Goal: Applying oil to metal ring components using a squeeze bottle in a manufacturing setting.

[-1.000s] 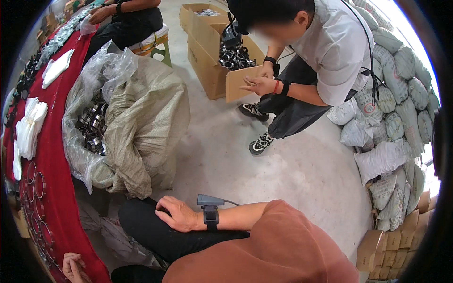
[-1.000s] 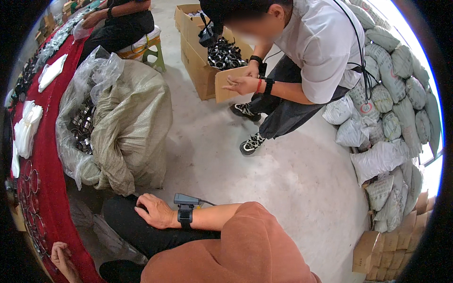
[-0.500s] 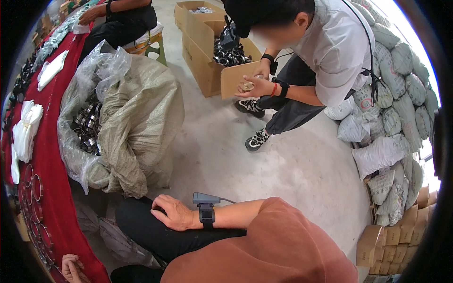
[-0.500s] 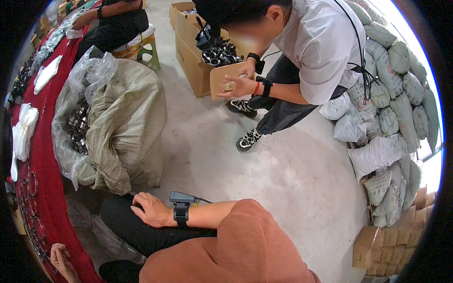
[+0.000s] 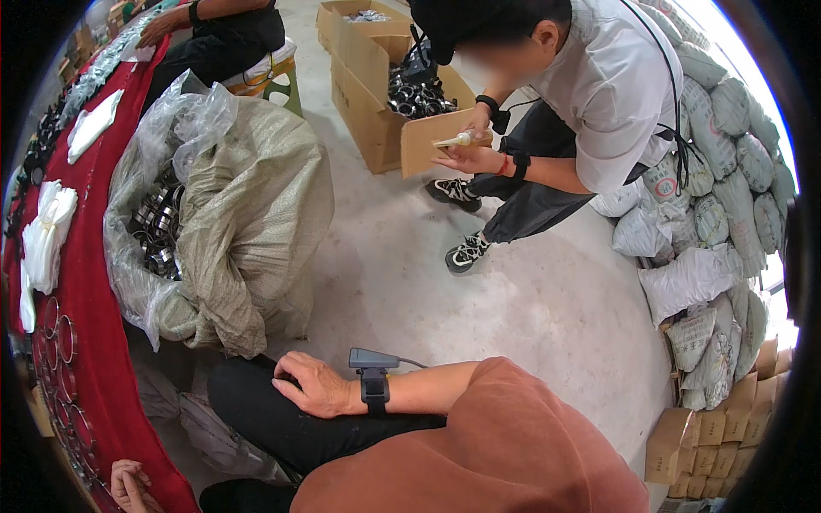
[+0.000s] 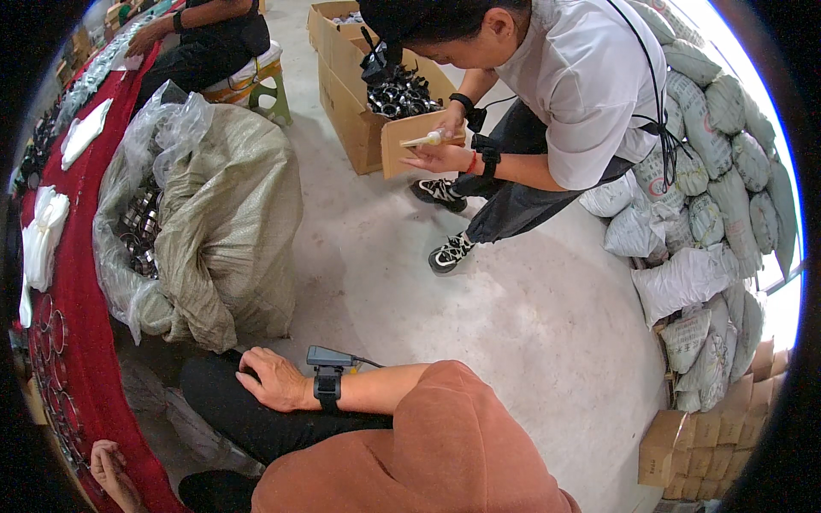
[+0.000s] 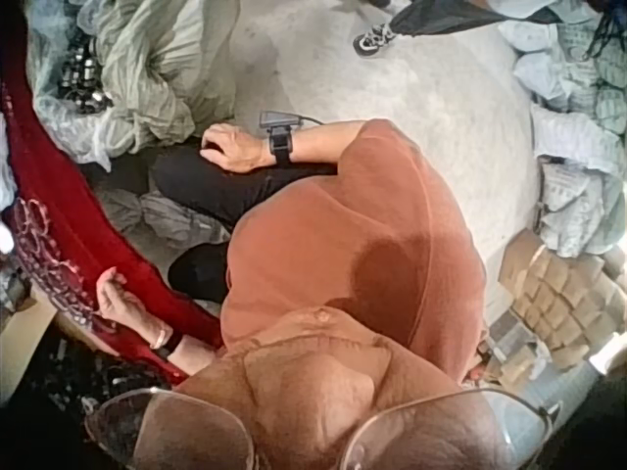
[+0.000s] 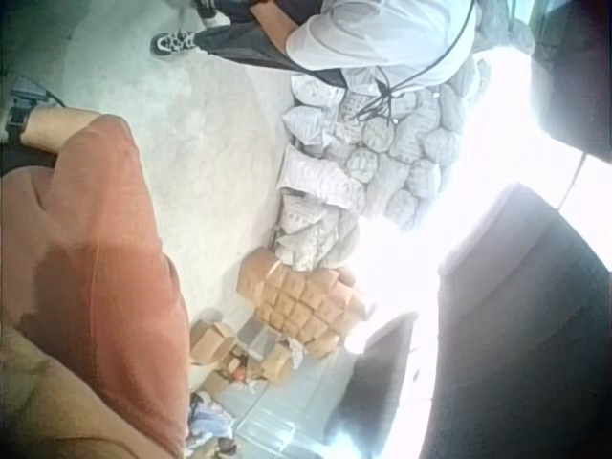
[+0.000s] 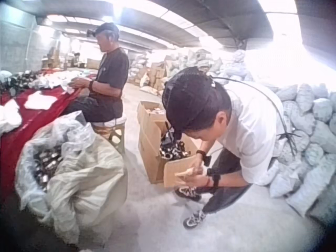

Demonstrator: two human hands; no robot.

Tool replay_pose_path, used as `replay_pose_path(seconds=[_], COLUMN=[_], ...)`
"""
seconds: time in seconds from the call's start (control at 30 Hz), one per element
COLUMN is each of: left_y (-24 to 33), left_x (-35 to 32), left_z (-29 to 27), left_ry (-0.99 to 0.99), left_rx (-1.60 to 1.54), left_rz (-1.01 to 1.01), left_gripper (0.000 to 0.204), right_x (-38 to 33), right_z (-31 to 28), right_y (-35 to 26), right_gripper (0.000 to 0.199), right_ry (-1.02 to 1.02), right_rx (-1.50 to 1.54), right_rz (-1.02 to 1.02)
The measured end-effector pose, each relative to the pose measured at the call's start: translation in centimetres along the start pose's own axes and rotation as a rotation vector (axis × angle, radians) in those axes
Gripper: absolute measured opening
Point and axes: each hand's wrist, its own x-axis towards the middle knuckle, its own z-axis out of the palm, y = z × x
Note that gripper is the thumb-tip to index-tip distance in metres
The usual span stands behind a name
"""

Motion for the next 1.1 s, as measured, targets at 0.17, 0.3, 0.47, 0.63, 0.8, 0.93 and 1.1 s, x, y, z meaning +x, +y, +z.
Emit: replay_pose_path(seconds=[0.17, 0.3, 0.47, 0.63, 0.8, 0.93, 1.1], left_y=[-0.2, -2.7, -0.1, -0.1, -0.1, -0.2, 0.0], left_x=[-0.1, 0.2, 0.0, 0.0, 0.0, 0.0, -0.1], left_z=[-0.1, -1.4, 0.2, 0.0, 0.0, 0.0, 0.2], left_ry=[0.013, 0.044, 0.003, -0.007, -0.009, 0.008, 0.023], left_rx=[0.003, 0.071, 0.035, 0.046, 0.043, 0.062, 0.059], left_rz=[-0.010, 0.040, 0.007, 0.008, 0.020, 0.003, -0.005], left_gripper=[0.021, 0.019, 0.020, 0.020, 0.020, 0.019, 0.020], right_x=[0.0, 0.1, 0.1, 0.1, 0.1, 0.1, 0.0], right_z=[0.0, 0.0, 0.0, -0.1, -0.1, -0.1, -0.1], right_y=[0.0, 0.0, 0.0, -0.1, -0.2, -0.2, -0.2], right_gripper=[0.026, 0.026, 0.026, 0.025, 0.025, 0.021, 0.020], right_ry=[0.006, 0.003, 0.003, 0.005, 0.005, 0.034, 0.037], right_rx=[-0.004, 0.006, -0.007, 0.003, -0.010, -0.011, -0.009], right_rz=[-0.009, -0.015, -0.006, -0.005, -0.008, -0.011, -0.013])
